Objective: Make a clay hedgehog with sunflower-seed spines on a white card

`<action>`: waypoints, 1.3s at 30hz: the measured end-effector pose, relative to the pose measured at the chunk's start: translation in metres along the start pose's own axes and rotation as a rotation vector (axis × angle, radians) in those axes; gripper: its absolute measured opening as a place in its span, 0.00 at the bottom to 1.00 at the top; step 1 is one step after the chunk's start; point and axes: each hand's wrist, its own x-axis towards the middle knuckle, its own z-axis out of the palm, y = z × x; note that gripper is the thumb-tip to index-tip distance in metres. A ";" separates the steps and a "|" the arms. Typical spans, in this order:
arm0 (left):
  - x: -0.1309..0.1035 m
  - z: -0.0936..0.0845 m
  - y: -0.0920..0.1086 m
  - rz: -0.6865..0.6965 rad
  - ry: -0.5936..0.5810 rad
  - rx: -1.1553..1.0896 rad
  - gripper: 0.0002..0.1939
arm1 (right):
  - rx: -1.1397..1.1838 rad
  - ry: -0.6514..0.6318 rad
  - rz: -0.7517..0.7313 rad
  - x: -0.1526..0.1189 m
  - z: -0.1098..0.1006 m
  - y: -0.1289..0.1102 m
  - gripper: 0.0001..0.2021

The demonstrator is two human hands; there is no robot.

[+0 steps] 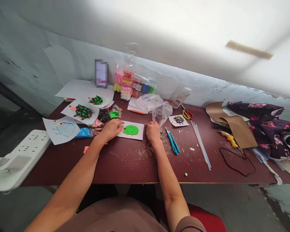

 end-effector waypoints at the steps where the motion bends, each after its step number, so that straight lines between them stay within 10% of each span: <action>1: 0.000 0.000 0.000 -0.001 0.003 0.001 0.15 | 0.043 0.058 -0.017 -0.007 0.000 0.002 0.18; 9: 0.000 0.000 -0.001 -0.001 0.013 0.002 0.14 | 0.002 0.111 0.439 -0.002 -0.012 0.034 0.26; 19: 0.001 0.001 -0.001 -0.001 0.015 0.010 0.14 | 0.153 0.050 0.279 0.085 -0.009 0.033 0.18; 39: 0.002 0.006 -0.009 0.017 0.024 0.010 0.19 | 0.199 0.108 0.219 0.017 0.007 0.037 0.09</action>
